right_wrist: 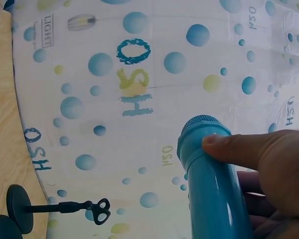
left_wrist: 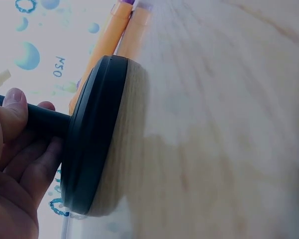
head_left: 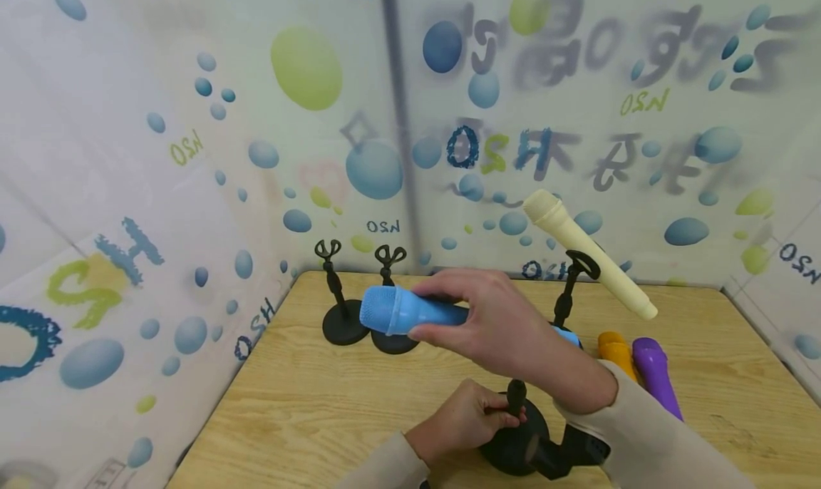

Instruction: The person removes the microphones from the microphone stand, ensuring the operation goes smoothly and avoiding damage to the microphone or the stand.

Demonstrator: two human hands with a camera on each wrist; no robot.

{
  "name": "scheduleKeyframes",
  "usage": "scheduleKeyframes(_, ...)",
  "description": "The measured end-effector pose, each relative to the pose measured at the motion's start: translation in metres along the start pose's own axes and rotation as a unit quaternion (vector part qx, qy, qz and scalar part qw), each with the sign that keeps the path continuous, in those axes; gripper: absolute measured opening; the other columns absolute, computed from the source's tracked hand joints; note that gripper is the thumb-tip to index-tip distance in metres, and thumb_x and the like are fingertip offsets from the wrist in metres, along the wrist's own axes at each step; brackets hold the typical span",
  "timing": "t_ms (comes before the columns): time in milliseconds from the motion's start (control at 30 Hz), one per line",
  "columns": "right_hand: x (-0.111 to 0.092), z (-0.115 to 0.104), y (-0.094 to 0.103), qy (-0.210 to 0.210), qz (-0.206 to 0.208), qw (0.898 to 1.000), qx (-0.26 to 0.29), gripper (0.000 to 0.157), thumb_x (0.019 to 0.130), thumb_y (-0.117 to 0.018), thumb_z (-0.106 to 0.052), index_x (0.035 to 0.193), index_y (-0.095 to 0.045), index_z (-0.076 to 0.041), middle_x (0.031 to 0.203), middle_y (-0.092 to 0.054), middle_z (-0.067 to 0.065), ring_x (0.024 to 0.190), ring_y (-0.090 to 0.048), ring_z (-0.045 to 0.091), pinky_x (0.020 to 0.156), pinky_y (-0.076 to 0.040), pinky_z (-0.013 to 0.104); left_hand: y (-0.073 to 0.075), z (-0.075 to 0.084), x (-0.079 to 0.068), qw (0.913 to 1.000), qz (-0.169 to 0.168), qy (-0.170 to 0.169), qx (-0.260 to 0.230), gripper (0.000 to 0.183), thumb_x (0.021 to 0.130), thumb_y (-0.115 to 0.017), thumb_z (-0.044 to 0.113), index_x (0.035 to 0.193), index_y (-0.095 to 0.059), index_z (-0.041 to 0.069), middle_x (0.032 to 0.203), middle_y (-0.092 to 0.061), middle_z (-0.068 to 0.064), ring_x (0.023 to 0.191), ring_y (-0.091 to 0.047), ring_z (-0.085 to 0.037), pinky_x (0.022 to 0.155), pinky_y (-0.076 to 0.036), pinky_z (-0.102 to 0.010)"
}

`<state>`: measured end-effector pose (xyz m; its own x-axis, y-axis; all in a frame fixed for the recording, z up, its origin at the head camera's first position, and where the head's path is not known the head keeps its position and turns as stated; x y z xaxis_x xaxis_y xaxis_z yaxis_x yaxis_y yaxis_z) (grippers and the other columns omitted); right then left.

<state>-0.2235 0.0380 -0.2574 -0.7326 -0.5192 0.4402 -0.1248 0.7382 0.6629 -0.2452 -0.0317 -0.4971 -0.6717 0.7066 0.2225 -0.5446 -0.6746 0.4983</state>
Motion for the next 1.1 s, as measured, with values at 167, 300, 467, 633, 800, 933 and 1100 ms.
scheduleKeyframes(167,0.002,-0.001,-0.001,-0.001,-0.002,1.000,-0.003,0.040,0.092,-0.088,-0.022,0.128,-0.078,-0.008,0.126,-0.079,0.004,0.111,-0.075,0.018,0.094,-0.064,0.042,0.000,-0.001,0.000,1.0000,0.000,0.002,-0.005,0.014,0.101,-0.075,0.005,0.111,-0.084,0.003,0.106,-0.085,-0.006,0.102,-0.068,0.009,0.092,-0.057,-0.012)
scheduleKeyframes(300,0.004,-0.003,-0.002,0.000,-0.006,1.000,-0.001,0.039,0.093,-0.088,-0.023,0.128,-0.078,-0.009,0.127,-0.079,0.005,0.112,-0.075,0.019,0.095,-0.064,0.042,0.000,-0.003,-0.001,0.9999,-0.001,0.006,-0.009,0.014,0.101,-0.075,0.006,0.112,-0.084,0.003,0.106,-0.085,-0.005,0.098,-0.065,0.014,0.091,-0.057,-0.012)
scheduleKeyframes(467,0.007,-0.006,-0.003,-0.001,-0.012,1.000,0.001,0.041,0.092,-0.089,-0.022,0.129,-0.078,-0.008,0.127,-0.079,0.004,0.114,-0.075,0.019,0.096,-0.064,0.042,0.000,-0.004,-0.001,1.0000,-0.002,0.006,-0.002,0.014,0.101,-0.075,0.006,0.112,-0.084,0.004,0.107,-0.085,-0.005,0.093,-0.061,0.017,0.090,-0.057,-0.012)
scheduleKeyframes(633,0.008,-0.010,-0.002,0.001,-0.019,1.000,0.003,0.043,0.091,-0.089,-0.022,0.130,-0.077,-0.008,0.127,-0.079,0.004,0.115,-0.075,0.019,0.096,-0.063,0.041,0.000,-0.003,-0.001,1.0000,0.000,-0.001,0.010,0.014,0.101,-0.076,0.005,0.111,-0.085,0.004,0.109,-0.084,-0.005,0.094,-0.062,0.017,0.089,-0.057,-0.011)
scheduleKeyframes(800,0.010,-0.011,-0.003,0.001,-0.021,1.000,0.004,0.044,0.091,-0.089,-0.022,0.131,-0.077,-0.008,0.126,-0.080,0.004,0.115,-0.076,0.019,0.096,-0.064,0.041,0.000,-0.003,-0.001,0.9998,0.000,-0.009,0.020,0.014,0.101,-0.076,0.006,0.111,-0.085,0.004,0.110,-0.084,-0.004,0.092,-0.060,0.018,0.089,-0.057,-0.011)
scheduleKeyframes(933,0.011,-0.012,-0.003,0.004,-0.021,1.000,0.003,0.044,0.091,-0.089,-0.022,0.131,-0.077,-0.007,0.126,-0.080,0.004,0.114,-0.076,0.018,0.096,-0.064,0.040,0.000,-0.003,-0.001,0.9999,0.000,-0.006,0.013,0.014,0.101,-0.075,0.006,0.111,-0.085,0.004,0.110,-0.084,-0.004,0.092,-0.059,0.018,0.089,-0.057,-0.011)
scheduleKeyframes(1100,0.013,-0.013,-0.003,0.009,-0.021,1.000,0.009,0.043,0.091,-0.089,-0.022,0.130,-0.077,-0.008,0.123,-0.080,0.003,0.112,-0.076,0.016,0.095,-0.064,0.038,0.000,-0.002,0.000,0.9999,0.000,-0.004,0.015,0.014,0.101,-0.076,0.005,0.112,-0.085,0.004,0.109,-0.084,-0.004,0.088,-0.058,0.019,0.086,-0.058,-0.011)
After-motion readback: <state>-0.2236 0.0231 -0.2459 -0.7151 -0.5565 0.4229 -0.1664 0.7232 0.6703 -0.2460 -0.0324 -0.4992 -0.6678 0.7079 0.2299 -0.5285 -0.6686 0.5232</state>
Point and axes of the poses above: each hand's wrist, its own x-axis towards the middle knuckle, its own y-axis out of the back of the hand, z = x × y, the point moved 4 cm from there along x, towards the middle knuckle
